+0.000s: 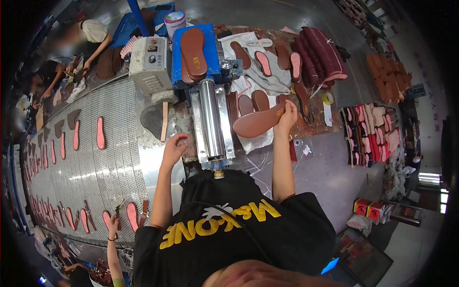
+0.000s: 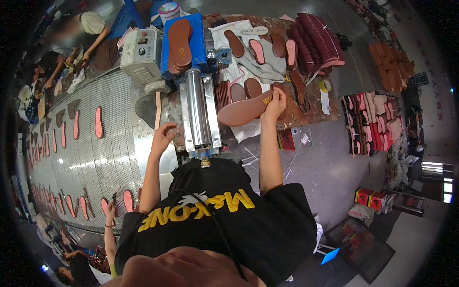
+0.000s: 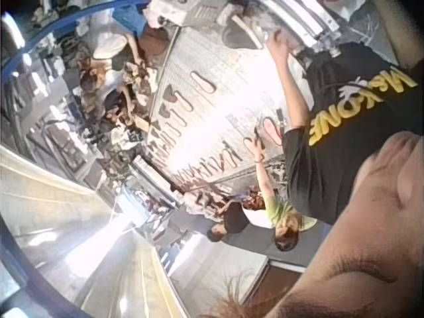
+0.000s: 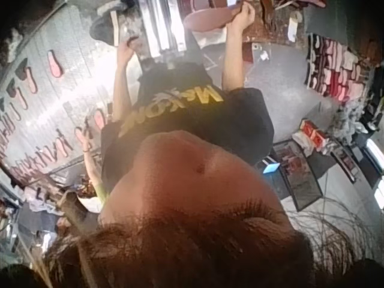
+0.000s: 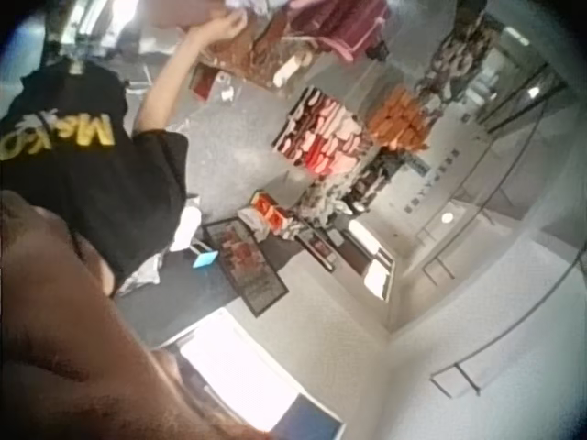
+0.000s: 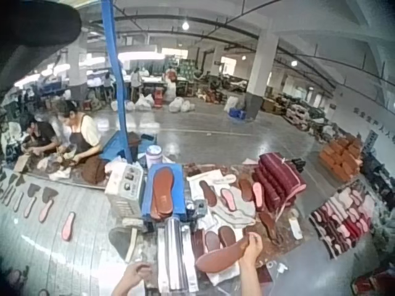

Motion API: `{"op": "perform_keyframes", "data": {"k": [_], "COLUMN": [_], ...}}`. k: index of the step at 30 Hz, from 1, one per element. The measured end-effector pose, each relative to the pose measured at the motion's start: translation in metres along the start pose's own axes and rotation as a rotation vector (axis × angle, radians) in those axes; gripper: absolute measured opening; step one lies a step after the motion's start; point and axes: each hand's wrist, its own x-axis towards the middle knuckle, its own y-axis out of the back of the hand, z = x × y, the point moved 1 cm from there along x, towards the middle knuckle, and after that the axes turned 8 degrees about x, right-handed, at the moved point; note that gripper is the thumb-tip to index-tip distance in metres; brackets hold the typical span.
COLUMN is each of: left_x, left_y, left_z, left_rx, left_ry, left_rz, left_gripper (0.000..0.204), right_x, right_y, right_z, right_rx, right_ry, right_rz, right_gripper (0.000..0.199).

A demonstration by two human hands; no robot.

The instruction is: Apply glue to shoe insoles using a roller machine and place them on a drying conveyor.

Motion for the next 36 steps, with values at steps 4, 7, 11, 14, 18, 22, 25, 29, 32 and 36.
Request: {"op": "perform_keyframes", "data": {"k": [4,7,11,14,18,22,25,29,32,36], "left_x": [0.008,0.013,0.023,0.023,0.018,0.007,-0.019,-0.103,-0.169,-0.2], "left_y": [0.01,0.01,0.02,0.039,0.068,0.093,0.098,0.086,0.054,0.04], "left_z": [0.066,0.095,0.099,0.089,0.065,0.023,-0.028,-0.108,-0.149,-0.193], "left_rx": [0.224,0.364,0.53,0.663,0.766,0.741,0.632,-0.42,-0.986,-1.322], "left_ry": [-0.261,-0.326,-0.444,-0.532,-0.492,-0.415,-0.326,0.388,0.391,0.522], "left_rz": [-0.121,-0.205,-0.122,-0.038,0.01,0.016,0.049,-0.155,0.16,0.659], "left_gripper": [0.063,0.077,0.085,0.078,0.069,0.07,0.075,0.071,0.061,0.06], "right_x": [-0.039,-0.068,-0.088,-0.104,-0.118,-0.129,-0.134,-0.127,-0.122,-0.122], "right_y": [0.002,-0.015,-0.011,0.005,0.063,0.144,0.195,0.234,0.241,0.225], "right_z": [0.037,0.054,0.044,0.048,0.08,0.123,0.146,0.157,0.154,0.145], "right_rx": [0.005,-0.066,-0.243,-0.221,-0.443,-0.707,-0.926,-0.971,-1.024,-1.035], "right_ry": [-0.062,-0.031,-0.292,-0.404,-0.614,-0.806,-0.872,-0.98,-0.979,-1.011], "right_rz": [0.109,0.026,-0.343,-0.461,-0.517,-0.606,-0.631,-0.725,-0.781,-0.846], "right_gripper": [0.009,0.011,0.021,0.027,0.026,0.023,0.024,0.025,0.025,0.023]}}
